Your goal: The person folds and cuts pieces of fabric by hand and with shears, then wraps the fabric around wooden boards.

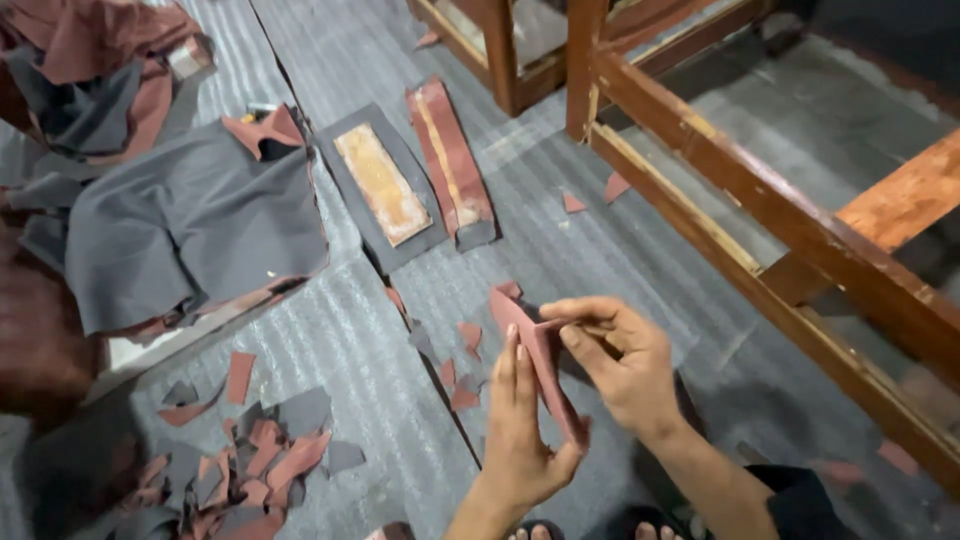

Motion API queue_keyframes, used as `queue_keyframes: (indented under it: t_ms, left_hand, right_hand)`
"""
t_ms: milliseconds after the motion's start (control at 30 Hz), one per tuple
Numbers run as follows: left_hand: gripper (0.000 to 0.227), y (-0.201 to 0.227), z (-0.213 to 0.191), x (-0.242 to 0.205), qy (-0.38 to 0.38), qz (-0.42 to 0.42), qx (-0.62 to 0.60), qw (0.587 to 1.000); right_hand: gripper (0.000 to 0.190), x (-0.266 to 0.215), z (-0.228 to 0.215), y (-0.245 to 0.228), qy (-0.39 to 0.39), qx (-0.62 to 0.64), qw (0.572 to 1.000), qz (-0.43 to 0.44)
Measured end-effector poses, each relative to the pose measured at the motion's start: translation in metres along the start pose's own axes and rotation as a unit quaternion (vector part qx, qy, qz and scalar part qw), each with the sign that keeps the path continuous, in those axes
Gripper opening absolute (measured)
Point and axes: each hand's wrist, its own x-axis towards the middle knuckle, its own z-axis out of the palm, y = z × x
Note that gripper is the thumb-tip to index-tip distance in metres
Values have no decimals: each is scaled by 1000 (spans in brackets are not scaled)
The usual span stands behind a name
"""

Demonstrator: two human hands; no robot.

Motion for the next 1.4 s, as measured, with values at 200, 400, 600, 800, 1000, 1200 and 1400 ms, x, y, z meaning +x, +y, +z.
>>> queue_keyframes:
  t_ms: [200, 400, 600, 800, 1000, 1200, 1400]
  left_hand:
    - [109, 11, -25, 7, -18, -43, -228, 973]
    - [82, 18, -36, 7, -45, -155, -252, 954]
    - [75, 18, -40, 2, -55, -67, -226, 970]
    - [64, 29, -48, 5, -51, -95, -184, 977]
    - [57, 40, -59, 15, -64, -208, -230, 949]
    - [33, 42, -67, 22, -18, -225, -145, 963]
    - [29, 47, -72, 31, 19, -250, -82, 965]
  right_hand:
    - [25, -15, 11, -3, -62, -5, 998, 17]
    - [17, -18, 27, -16, -67, -149, 982, -95]
    - [18, -17, 21, -24, -137, -183, 968, -101]
    - [18, -23, 17, -6, -192, -161, 966, -66]
    - [29, -33, 22, 27, -228, 29, 960, 157]
    - [34, -31, 34, 36, -218, 94, 931, 276]
    - [42, -31, 42, 45, -217, 160, 907, 322]
